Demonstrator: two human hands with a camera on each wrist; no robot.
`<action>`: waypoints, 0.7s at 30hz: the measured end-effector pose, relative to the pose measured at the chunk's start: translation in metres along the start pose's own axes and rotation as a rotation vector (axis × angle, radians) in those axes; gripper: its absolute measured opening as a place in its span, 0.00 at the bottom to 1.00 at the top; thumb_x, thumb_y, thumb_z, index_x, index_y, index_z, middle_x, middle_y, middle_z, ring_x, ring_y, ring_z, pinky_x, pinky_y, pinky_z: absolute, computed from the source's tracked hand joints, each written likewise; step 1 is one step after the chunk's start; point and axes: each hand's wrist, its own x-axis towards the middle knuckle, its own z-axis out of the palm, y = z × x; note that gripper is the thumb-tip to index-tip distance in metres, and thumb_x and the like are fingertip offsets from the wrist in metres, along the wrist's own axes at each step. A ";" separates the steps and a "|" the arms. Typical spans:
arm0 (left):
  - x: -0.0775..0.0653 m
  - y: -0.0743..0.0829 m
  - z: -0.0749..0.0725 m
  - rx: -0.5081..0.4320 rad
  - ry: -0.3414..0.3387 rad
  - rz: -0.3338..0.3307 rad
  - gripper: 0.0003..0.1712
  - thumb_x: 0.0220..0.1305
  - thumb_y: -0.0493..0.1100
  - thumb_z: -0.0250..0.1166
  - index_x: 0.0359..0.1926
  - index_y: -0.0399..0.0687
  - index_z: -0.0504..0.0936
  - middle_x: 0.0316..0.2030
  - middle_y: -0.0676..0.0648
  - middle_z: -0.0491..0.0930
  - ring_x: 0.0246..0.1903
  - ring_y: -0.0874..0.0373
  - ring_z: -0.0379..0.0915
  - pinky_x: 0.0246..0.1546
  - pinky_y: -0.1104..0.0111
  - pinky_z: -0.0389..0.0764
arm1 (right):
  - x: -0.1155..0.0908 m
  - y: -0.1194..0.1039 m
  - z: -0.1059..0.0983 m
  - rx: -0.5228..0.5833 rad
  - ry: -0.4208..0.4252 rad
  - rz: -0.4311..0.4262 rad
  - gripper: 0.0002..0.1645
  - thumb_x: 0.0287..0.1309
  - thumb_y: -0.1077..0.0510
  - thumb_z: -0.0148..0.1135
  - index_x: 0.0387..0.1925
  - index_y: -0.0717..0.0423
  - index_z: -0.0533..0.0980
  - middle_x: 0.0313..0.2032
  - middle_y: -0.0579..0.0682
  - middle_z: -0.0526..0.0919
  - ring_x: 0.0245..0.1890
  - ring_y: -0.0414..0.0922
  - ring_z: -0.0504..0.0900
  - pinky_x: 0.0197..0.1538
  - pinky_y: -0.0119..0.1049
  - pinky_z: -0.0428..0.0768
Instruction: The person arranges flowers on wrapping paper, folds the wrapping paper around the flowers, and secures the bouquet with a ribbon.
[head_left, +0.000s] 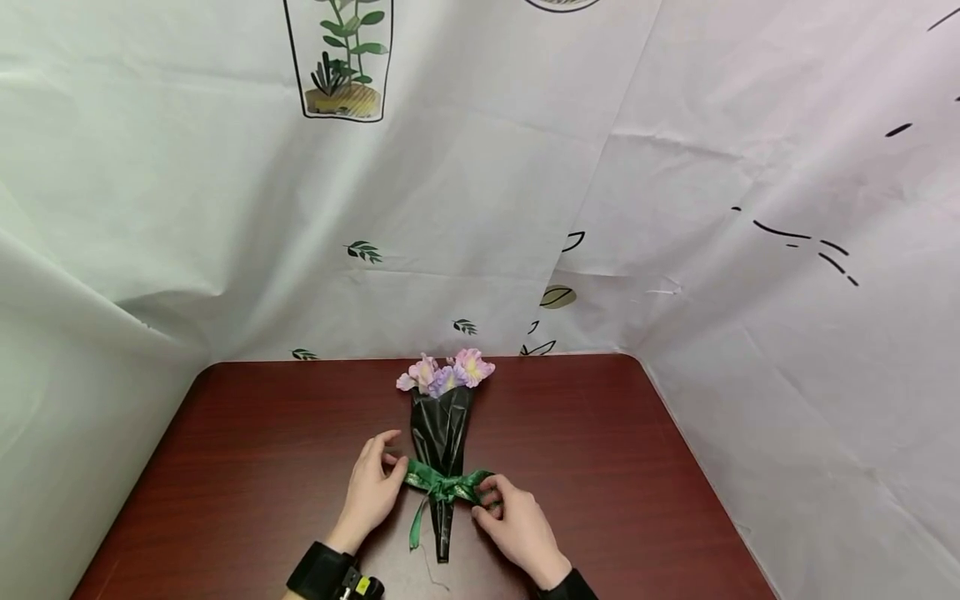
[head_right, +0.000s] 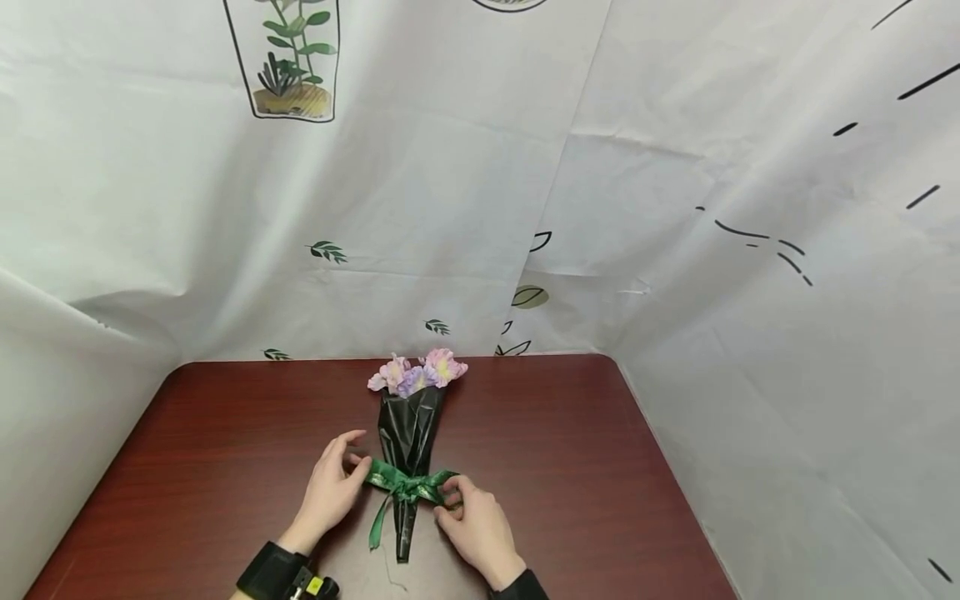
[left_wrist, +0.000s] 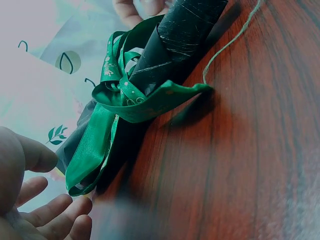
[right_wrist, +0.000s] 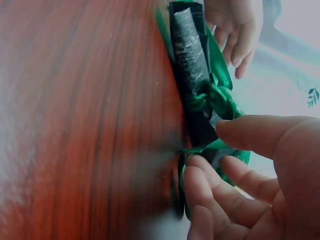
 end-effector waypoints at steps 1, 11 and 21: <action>0.000 0.000 0.000 0.001 0.001 0.002 0.27 0.78 0.32 0.68 0.74 0.37 0.77 0.63 0.34 0.80 0.49 0.46 0.81 0.44 0.61 0.78 | 0.000 0.000 0.000 -0.005 -0.003 -0.003 0.19 0.77 0.52 0.72 0.64 0.49 0.82 0.48 0.44 0.88 0.39 0.36 0.85 0.42 0.37 0.83; -0.002 -0.004 0.002 -0.001 0.014 0.041 0.26 0.78 0.33 0.68 0.73 0.36 0.77 0.61 0.34 0.80 0.45 0.50 0.80 0.41 0.62 0.77 | 0.020 -0.001 -0.003 -0.062 -0.010 -0.037 0.32 0.82 0.58 0.63 0.81 0.58 0.72 0.78 0.63 0.73 0.76 0.63 0.75 0.72 0.59 0.77; 0.003 -0.028 0.009 -0.026 0.076 0.177 0.24 0.79 0.39 0.67 0.71 0.39 0.79 0.56 0.36 0.81 0.41 0.59 0.78 0.35 0.66 0.74 | 0.040 -0.002 -0.010 -0.080 -0.007 -0.072 0.31 0.77 0.66 0.58 0.78 0.62 0.74 0.76 0.66 0.75 0.59 0.62 0.85 0.50 0.47 0.77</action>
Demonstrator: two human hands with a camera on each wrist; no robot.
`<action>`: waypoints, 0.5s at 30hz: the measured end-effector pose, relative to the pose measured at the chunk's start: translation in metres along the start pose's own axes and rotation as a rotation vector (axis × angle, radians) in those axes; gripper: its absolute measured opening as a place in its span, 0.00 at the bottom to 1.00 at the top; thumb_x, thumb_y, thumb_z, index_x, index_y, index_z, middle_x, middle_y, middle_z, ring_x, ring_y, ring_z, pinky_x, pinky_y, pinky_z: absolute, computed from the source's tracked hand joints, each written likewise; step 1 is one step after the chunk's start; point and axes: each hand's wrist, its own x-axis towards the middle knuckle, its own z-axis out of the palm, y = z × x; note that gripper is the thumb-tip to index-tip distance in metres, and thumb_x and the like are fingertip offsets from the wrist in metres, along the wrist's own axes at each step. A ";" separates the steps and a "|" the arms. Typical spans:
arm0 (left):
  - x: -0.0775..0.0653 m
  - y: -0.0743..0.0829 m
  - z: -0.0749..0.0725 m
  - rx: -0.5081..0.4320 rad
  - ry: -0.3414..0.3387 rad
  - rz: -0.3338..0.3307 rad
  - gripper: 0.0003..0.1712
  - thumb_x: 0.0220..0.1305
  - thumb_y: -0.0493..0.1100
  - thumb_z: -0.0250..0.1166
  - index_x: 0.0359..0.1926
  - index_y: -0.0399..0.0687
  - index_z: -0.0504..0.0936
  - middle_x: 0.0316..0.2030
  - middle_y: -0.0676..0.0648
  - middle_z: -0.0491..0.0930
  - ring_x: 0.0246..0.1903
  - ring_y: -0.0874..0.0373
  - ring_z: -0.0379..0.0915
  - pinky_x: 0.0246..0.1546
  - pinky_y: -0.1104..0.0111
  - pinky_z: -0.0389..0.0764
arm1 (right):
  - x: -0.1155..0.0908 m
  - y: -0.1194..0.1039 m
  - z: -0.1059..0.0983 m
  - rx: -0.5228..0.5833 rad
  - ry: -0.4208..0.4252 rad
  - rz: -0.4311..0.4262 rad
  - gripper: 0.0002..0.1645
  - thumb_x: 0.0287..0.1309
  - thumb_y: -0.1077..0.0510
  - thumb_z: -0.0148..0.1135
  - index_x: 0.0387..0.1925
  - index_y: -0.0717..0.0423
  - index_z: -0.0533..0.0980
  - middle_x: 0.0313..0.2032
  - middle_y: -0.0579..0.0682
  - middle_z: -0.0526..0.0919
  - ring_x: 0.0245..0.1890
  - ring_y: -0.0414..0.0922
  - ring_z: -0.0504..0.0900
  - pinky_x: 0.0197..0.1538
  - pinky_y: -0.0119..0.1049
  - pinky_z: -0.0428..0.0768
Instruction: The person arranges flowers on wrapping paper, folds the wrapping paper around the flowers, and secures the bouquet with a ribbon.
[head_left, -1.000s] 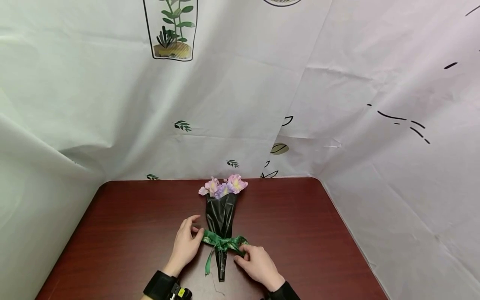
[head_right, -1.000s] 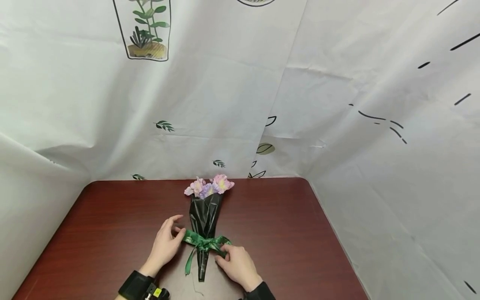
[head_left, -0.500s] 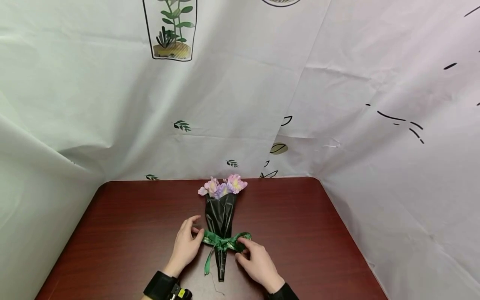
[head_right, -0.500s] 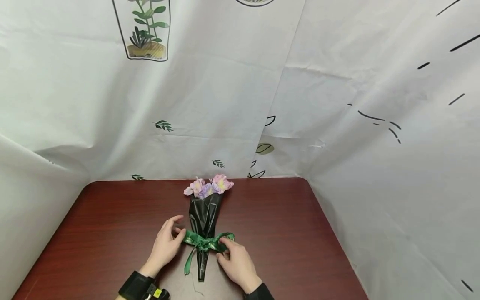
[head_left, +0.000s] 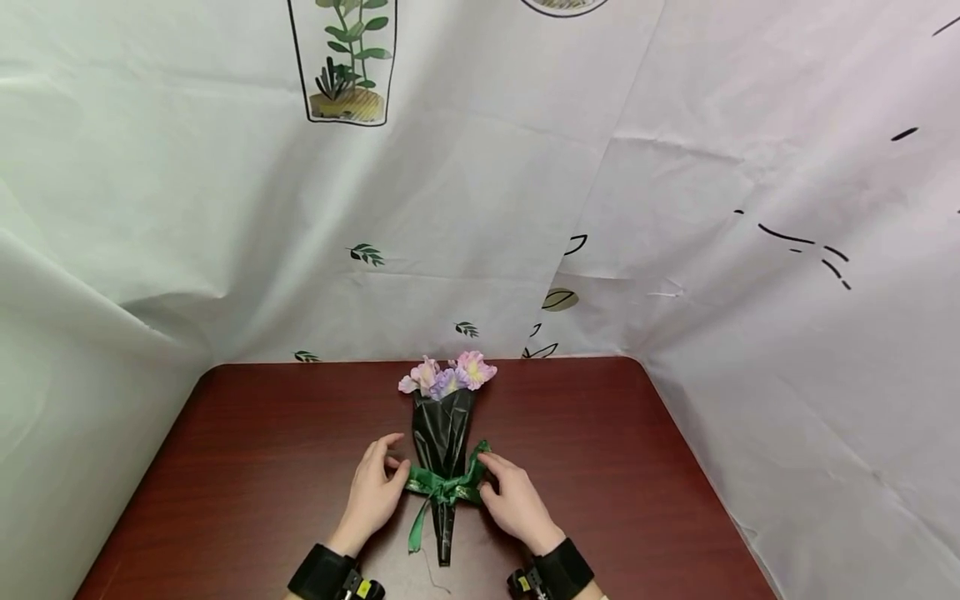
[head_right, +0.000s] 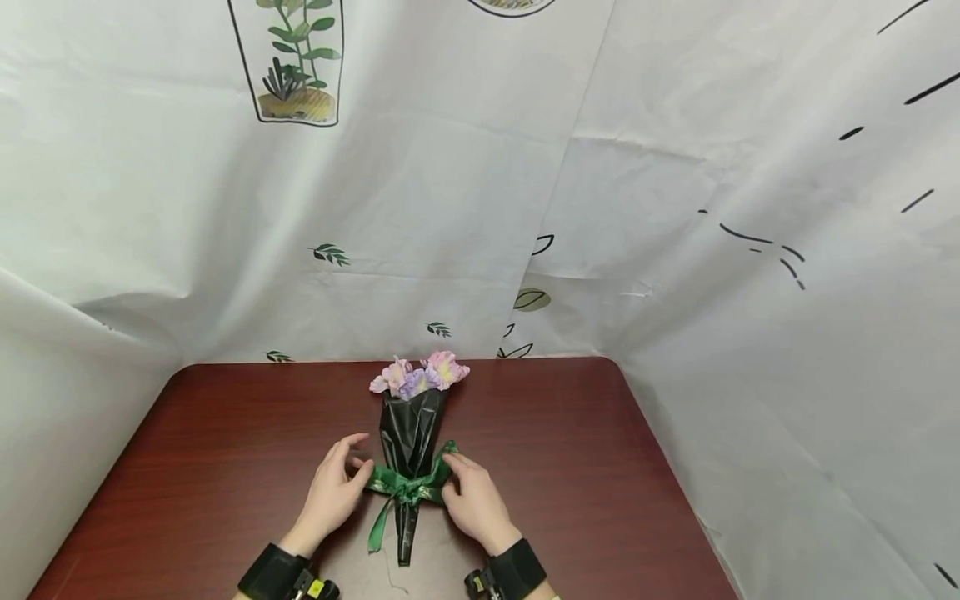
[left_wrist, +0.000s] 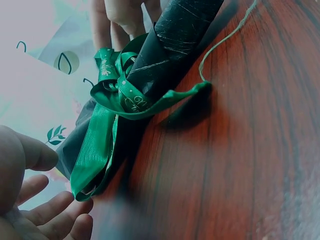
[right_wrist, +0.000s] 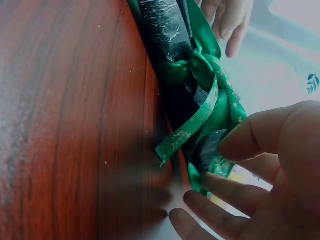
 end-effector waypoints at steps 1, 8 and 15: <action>0.000 -0.007 0.002 0.007 -0.008 -0.014 0.24 0.79 0.39 0.67 0.71 0.41 0.79 0.57 0.38 0.81 0.41 0.60 0.78 0.36 0.66 0.75 | -0.001 0.000 -0.001 0.001 -0.002 0.013 0.30 0.78 0.66 0.58 0.77 0.62 0.75 0.75 0.66 0.76 0.54 0.60 0.86 0.50 0.48 0.77; 0.005 0.017 -0.007 0.040 -0.095 -0.167 0.27 0.79 0.33 0.68 0.74 0.39 0.77 0.62 0.36 0.80 0.47 0.50 0.81 0.42 0.63 0.78 | -0.006 0.001 -0.011 -0.027 0.000 0.014 0.26 0.78 0.66 0.58 0.73 0.63 0.80 0.71 0.64 0.81 0.62 0.57 0.86 0.48 0.47 0.74; 0.012 0.028 -0.016 0.051 -0.086 -0.180 0.27 0.77 0.32 0.68 0.73 0.37 0.77 0.61 0.35 0.81 0.48 0.47 0.81 0.43 0.62 0.79 | -0.007 0.000 -0.029 0.022 -0.029 0.042 0.24 0.80 0.65 0.55 0.70 0.63 0.82 0.42 0.68 0.89 0.15 0.40 0.55 0.25 0.36 0.58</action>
